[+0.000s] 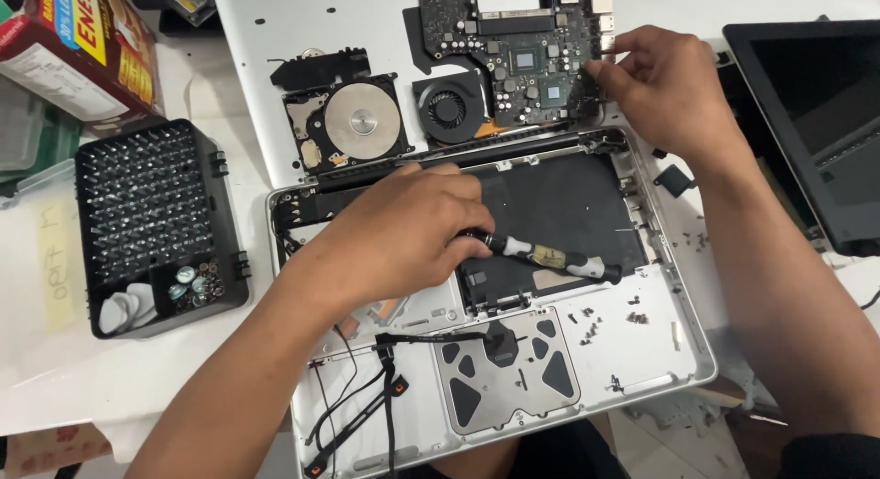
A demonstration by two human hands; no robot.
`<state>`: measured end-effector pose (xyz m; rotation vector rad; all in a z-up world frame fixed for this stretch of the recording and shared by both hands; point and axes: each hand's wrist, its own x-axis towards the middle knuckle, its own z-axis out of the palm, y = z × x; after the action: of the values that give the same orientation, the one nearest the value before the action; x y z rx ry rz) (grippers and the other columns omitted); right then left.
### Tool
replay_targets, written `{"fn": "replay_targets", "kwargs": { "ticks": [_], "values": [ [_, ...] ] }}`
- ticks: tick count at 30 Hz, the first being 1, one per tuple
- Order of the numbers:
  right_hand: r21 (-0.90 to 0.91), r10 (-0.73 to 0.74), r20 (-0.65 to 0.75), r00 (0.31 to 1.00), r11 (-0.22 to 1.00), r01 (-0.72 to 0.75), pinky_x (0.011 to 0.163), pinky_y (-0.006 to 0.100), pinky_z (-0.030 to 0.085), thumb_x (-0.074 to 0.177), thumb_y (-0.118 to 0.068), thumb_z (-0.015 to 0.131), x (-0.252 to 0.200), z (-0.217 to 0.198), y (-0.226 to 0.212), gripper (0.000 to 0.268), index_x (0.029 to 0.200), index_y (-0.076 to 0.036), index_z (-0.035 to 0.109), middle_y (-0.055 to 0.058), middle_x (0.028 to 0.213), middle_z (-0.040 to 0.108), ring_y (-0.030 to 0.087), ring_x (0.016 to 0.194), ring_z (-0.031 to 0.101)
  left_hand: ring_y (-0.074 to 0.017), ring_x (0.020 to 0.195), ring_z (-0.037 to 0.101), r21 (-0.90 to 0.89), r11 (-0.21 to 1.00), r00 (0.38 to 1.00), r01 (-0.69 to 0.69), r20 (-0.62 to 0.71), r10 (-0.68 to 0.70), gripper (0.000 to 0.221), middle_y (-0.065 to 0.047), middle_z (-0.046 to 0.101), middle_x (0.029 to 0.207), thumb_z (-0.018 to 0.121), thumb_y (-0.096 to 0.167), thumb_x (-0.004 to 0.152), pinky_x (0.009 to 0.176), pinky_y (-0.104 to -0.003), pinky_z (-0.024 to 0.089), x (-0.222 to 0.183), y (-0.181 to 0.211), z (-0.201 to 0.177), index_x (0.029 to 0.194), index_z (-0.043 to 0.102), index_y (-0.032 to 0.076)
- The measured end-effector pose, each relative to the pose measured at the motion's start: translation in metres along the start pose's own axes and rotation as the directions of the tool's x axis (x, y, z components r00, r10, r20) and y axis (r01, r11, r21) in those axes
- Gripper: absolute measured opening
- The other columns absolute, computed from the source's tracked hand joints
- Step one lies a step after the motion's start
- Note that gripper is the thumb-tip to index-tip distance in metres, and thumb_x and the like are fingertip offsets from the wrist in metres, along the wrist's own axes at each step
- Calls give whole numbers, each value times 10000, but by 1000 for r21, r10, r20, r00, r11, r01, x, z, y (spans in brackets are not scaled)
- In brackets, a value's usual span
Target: Disassembling a laptop to remove the motherboard and cleaning its surface with a small brush.
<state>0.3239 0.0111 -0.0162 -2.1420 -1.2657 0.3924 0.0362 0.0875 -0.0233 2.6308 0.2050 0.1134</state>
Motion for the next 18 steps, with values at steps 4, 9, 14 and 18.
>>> {"fn": "replay_targets", "kwargs": {
  "ticks": [4,9,14,18],
  "values": [
    [13,-4,-9,1000,1000,4,554,327,454,1103,-227,679,0,0,4,356,1346,25,610,70,818,609,171,667,541,-188,923,592,-8,998,995,-67,-71,66,212,53,662,886,655,289,961,886,-411,435,3,-2,1,1080,790,177],
    [7,8,-7,1000,1000,-8,572,343,433,1098,-236,679,-1,-1,0,338,1320,12,623,70,810,612,176,676,531,-191,831,572,1,993,965,-114,-238,111,217,56,609,790,701,230,944,825,-402,474,2,-5,1,1113,806,142],
    [-92,107,9,994,990,-106,826,502,583,1056,-323,673,-10,-7,-25,510,1438,-9,548,214,1182,682,347,1035,669,-162,855,563,-119,991,944,68,-315,-103,198,44,664,856,684,251,968,839,-342,501,-3,9,-14,1111,792,165],
    [-167,-164,-156,974,976,138,759,400,583,1065,-201,753,-13,-13,-8,383,1345,28,628,158,1148,680,239,930,638,-141,771,520,-210,976,877,62,-454,-154,164,28,627,817,696,181,967,693,-274,445,-5,2,-19,1103,787,165]
  ]
}}
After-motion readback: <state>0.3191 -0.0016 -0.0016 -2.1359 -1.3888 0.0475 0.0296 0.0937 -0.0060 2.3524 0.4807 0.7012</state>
